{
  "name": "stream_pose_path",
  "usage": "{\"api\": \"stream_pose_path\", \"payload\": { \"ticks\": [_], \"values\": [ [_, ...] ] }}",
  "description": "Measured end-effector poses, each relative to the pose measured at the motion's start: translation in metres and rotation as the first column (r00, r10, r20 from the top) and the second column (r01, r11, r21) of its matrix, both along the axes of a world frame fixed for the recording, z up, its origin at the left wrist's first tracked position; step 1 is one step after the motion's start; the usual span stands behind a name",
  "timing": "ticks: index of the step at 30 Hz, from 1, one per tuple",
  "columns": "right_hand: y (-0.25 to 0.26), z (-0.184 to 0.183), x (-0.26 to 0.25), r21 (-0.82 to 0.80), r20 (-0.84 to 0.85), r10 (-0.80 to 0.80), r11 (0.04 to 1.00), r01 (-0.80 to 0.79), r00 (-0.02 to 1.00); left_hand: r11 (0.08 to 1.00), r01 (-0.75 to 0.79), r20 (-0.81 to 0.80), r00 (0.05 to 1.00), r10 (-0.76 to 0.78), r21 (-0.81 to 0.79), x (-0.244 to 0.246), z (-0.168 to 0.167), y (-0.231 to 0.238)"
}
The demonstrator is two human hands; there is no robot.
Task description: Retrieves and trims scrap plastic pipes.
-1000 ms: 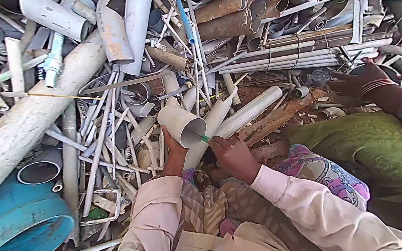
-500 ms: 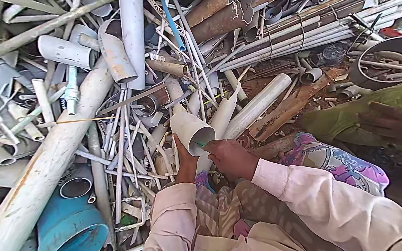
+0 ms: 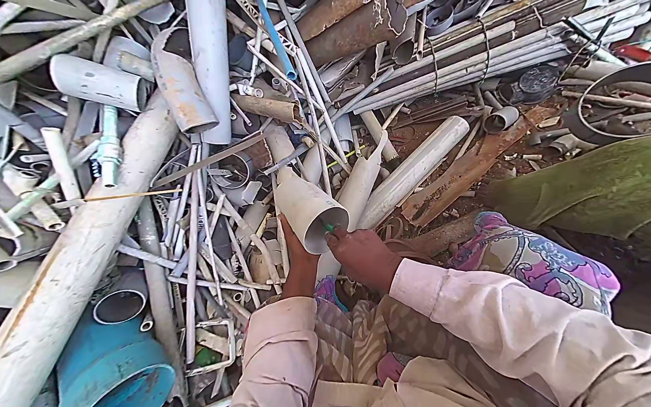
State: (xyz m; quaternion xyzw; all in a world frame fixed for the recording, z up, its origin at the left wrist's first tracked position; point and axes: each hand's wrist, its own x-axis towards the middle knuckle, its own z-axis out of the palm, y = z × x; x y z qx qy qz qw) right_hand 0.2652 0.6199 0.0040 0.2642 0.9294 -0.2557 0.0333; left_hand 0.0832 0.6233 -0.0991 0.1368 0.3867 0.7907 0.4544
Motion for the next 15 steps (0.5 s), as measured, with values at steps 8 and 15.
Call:
{"api": "stream_pose_path", "payload": {
  "ticks": [8, 15],
  "values": [
    [0.004, -0.002, -0.007, -0.058, -0.019, -0.042, 0.997, 0.040, 0.999, 0.997, 0.054, -0.011, 0.999, -0.053, 0.053, 0.002, -0.004, -0.003],
    [-0.003, 0.010, -0.003, -0.005, 0.063, -0.031, 1.000, 0.031, 0.998, 0.995, 0.058, 0.080, 0.995, -0.064, 0.080, -0.006, -0.009, -0.002]
  ]
}}
